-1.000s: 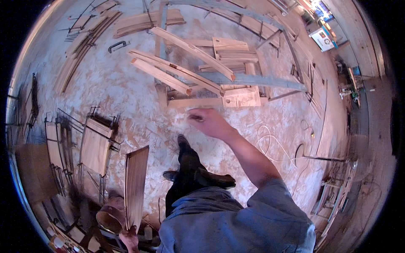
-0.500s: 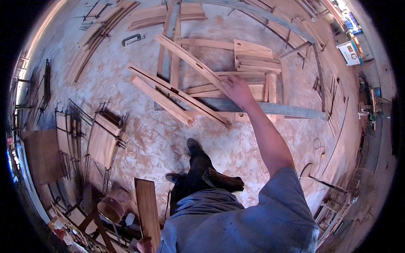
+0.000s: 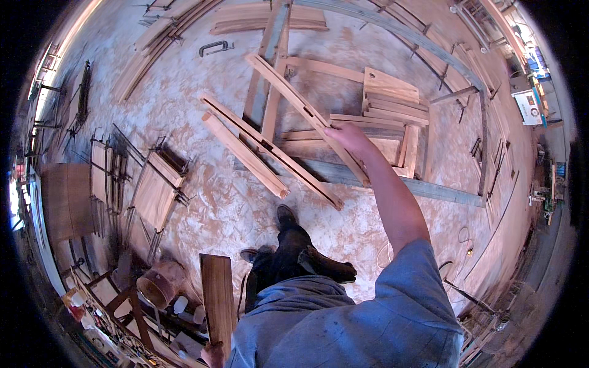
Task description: The person assembles a wooden box by hand in a workshop. They apply glue to the edges of wooden panels, fit them together, and secure the joints using a hammer to drive nails. The person handles multiple wooden pieces and tools to construct the box structure.
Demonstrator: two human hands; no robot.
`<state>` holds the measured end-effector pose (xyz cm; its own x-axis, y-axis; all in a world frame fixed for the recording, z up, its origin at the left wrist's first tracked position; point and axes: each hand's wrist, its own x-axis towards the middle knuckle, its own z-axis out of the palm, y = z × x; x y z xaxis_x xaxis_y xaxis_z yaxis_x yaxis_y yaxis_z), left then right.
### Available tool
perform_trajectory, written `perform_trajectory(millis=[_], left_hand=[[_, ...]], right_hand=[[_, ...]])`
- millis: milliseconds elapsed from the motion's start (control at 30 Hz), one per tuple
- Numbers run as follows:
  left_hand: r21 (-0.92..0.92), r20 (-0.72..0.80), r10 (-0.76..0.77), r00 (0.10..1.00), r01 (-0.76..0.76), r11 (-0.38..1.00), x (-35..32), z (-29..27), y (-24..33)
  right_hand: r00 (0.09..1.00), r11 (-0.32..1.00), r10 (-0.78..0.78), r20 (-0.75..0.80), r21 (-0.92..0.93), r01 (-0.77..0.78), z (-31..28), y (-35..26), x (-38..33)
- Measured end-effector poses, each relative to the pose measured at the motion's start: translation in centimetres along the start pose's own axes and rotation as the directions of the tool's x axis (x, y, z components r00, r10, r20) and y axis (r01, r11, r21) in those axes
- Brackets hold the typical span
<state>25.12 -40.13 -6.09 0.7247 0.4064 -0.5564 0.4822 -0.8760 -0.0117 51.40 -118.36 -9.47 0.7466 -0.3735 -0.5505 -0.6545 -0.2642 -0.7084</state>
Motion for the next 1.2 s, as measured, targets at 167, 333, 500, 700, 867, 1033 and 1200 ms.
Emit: perform_trajectory(millis=[167,333,500,700,867,1033,1200], left_hand=[[0.004,-0.005,-0.058,0.998,0.058,0.998,-0.6,0.1,0.5],[0.002,-0.012,-0.067,0.998,0.067,0.998,-2.0,-0.6,2.7],[-0.063,-0.021,0.018,1.000,-0.019,0.998,-2.8,-3.0,6.6],[0.082,-0.036,-0.013,0.999,0.016,0.996,-0.8,-0.1,0.3],[0.103,-0.148,0.057,0.987,-0.042,0.994,0.1,2.7,-2.6],[0.101,-0.028,-0.058,0.998,0.060,0.993,0.2,1.9,-2.0],[0.346,-0.068,-0.066,0.996,0.086,0.934,-0.7,0.1,3.4]], right_hand=[[0.978,0.975,-0.141,-0.156,-0.192,0.110,2.0,3.3,2.5],[0.974,0.981,-0.118,-0.192,-0.177,0.084,2.9,2.4,1.5],[0.949,0.981,-0.162,-0.270,-0.148,0.125,3.3,2.5,1.0],[0.969,0.975,-0.191,-0.155,-0.149,0.168,2.7,1.9,0.8],[0.984,0.974,-0.168,-0.057,-0.166,0.157,1.7,3.5,2.5],[0.988,0.984,-0.155,-0.013,-0.087,0.153,1.5,3.8,2.5],[0.975,0.975,-0.219,-0.027,-0.053,0.218,1.8,5.6,3.6]])
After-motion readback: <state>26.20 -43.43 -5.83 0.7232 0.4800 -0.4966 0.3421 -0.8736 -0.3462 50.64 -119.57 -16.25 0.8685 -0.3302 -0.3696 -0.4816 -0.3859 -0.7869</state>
